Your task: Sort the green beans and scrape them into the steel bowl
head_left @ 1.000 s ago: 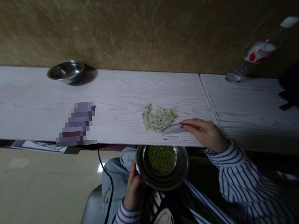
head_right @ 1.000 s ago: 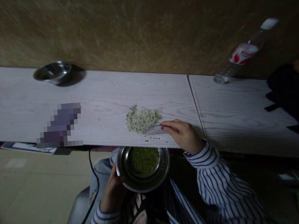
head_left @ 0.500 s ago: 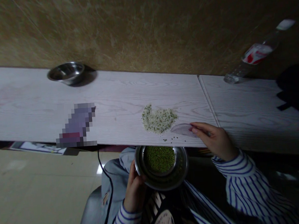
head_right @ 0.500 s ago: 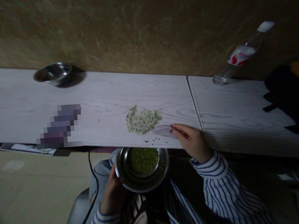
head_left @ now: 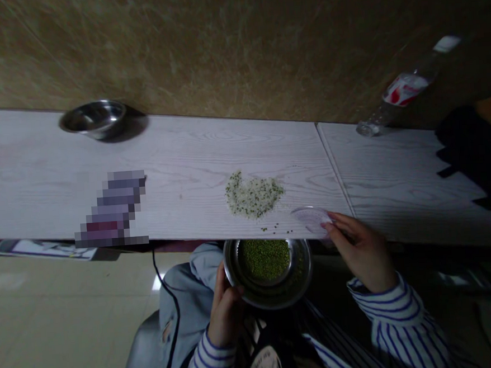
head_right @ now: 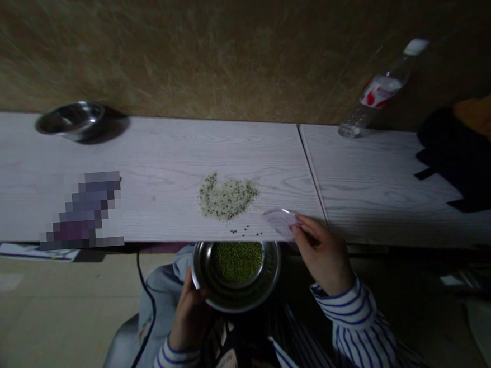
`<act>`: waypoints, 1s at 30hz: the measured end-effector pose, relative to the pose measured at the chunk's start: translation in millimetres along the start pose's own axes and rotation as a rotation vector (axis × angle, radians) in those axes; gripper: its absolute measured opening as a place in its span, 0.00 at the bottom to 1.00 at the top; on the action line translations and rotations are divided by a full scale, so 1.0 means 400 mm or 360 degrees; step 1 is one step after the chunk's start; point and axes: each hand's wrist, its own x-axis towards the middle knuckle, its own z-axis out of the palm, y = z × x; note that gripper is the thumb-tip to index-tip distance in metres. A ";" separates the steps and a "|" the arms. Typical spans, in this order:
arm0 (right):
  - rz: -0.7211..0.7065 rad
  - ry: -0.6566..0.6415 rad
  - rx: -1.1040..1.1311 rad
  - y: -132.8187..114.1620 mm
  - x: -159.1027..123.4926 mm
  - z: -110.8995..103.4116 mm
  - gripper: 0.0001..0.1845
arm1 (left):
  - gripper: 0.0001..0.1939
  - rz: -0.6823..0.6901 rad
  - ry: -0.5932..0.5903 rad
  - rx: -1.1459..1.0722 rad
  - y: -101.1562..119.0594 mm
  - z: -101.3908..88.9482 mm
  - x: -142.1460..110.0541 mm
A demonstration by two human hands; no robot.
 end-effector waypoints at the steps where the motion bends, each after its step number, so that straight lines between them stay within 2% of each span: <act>1: -0.0013 -0.0003 0.0010 -0.001 -0.009 0.004 0.17 | 0.28 -0.0005 -0.0002 -0.0004 -0.001 0.001 0.000; 8: -0.0134 -0.0159 0.0104 -0.043 -0.060 0.056 0.15 | 0.29 -0.0011 0.0007 -0.0050 0.001 0.003 -0.002; 16: -0.0109 -0.0198 0.0086 -0.032 -0.015 0.066 0.17 | 0.29 0.0008 0.0032 -0.0042 0.011 -0.015 0.000; 26: -0.0450 -0.0527 0.0178 -0.089 -0.018 0.098 0.11 | 0.29 0.0101 0.0089 0.0021 0.036 -0.063 0.004; 30: -0.0485 -0.0410 0.0137 -0.092 -0.004 0.099 0.12 | 0.29 0.0087 0.0150 -0.0011 0.076 -0.072 -0.007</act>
